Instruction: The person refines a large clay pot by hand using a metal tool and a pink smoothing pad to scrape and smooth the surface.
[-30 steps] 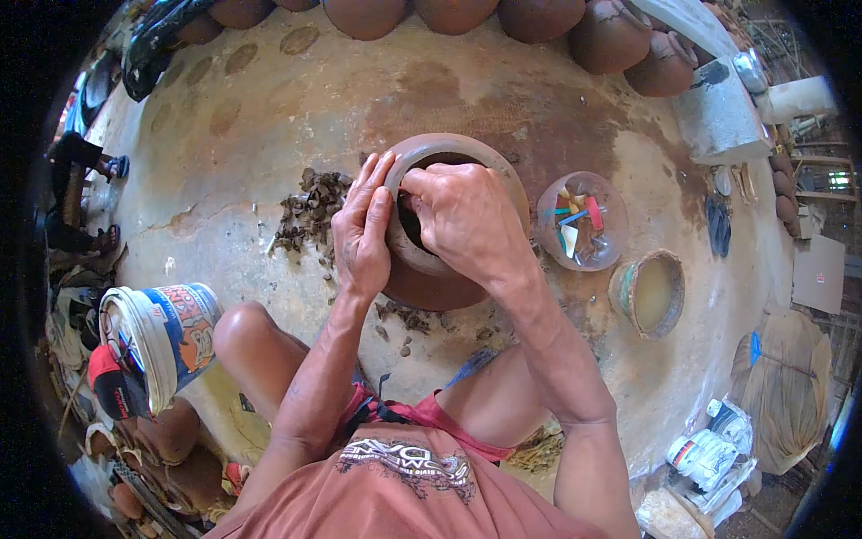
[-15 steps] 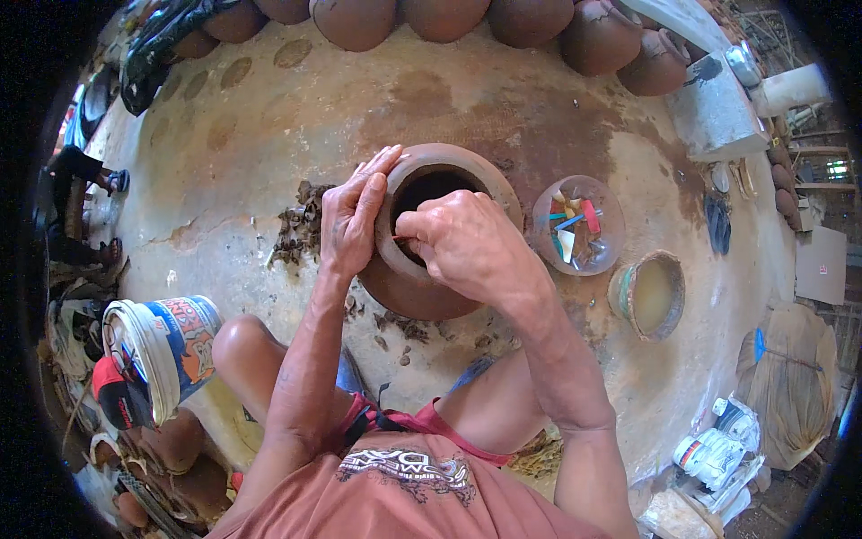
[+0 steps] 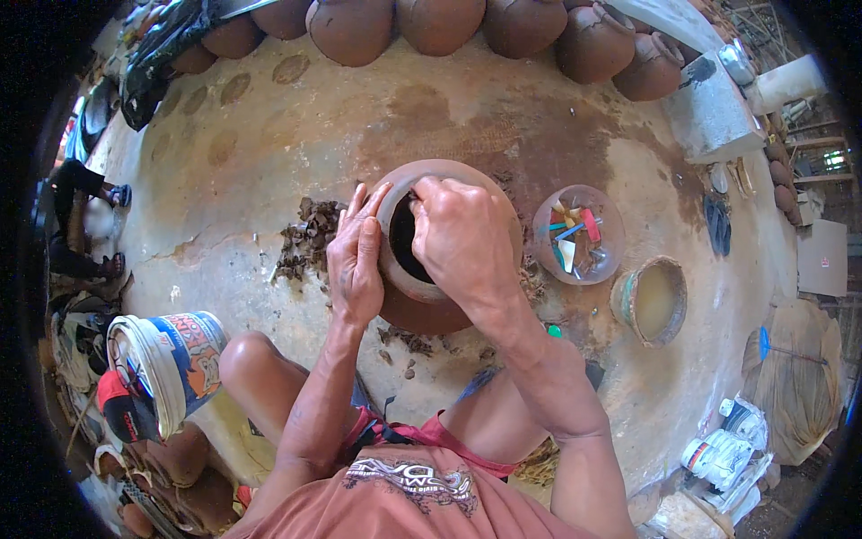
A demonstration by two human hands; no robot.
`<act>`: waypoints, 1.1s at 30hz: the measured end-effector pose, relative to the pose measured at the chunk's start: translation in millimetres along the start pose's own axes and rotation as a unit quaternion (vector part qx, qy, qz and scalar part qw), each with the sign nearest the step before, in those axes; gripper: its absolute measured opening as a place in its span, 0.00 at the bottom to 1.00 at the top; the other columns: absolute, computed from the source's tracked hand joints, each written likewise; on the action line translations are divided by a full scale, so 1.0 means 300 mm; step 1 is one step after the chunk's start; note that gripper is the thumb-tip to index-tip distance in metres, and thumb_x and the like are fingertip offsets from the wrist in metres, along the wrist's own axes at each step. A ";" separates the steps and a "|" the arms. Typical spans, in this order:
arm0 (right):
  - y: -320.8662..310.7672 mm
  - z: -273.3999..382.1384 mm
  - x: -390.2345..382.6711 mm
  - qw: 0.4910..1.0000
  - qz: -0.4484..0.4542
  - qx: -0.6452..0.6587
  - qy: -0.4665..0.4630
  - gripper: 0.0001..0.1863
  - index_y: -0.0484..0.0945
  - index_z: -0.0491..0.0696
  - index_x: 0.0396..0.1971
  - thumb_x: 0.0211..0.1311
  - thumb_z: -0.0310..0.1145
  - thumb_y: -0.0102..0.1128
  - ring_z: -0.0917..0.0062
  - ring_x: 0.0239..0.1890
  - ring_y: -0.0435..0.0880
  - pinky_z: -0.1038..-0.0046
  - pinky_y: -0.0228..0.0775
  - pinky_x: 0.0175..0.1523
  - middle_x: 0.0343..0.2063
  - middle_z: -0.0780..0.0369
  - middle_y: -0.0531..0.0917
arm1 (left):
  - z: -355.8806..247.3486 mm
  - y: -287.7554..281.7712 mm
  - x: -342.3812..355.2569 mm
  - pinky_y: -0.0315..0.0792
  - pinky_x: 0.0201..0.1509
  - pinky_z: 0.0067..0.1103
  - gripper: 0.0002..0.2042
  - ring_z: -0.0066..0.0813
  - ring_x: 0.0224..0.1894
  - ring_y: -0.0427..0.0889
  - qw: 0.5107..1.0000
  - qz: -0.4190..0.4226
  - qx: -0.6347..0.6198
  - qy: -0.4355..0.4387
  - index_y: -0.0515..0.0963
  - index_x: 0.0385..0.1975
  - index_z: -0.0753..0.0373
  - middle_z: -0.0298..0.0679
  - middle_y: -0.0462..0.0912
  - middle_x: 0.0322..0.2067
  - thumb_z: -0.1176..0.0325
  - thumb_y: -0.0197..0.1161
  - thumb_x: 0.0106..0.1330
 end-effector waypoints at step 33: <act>0.032 0.008 -0.043 0.982 0.121 0.026 -0.144 0.03 0.83 0.43 0.33 0.59 0.24 0.63 0.52 0.34 0.87 0.54 0.78 0.40 0.27 0.51 0.85 | 0.015 0.007 0.039 0.63 0.78 0.39 0.19 0.50 0.75 0.71 0.998 0.007 -0.055 -0.009 0.84 0.62 0.62 0.42 0.87 0.61 0.61 0.55 0.82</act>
Point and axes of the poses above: each hand's wrist, its own x-axis towards the middle knuckle, its own y-axis out of the palm, z = x × y, the point moved 5 cm from there along x, towards the middle knuckle
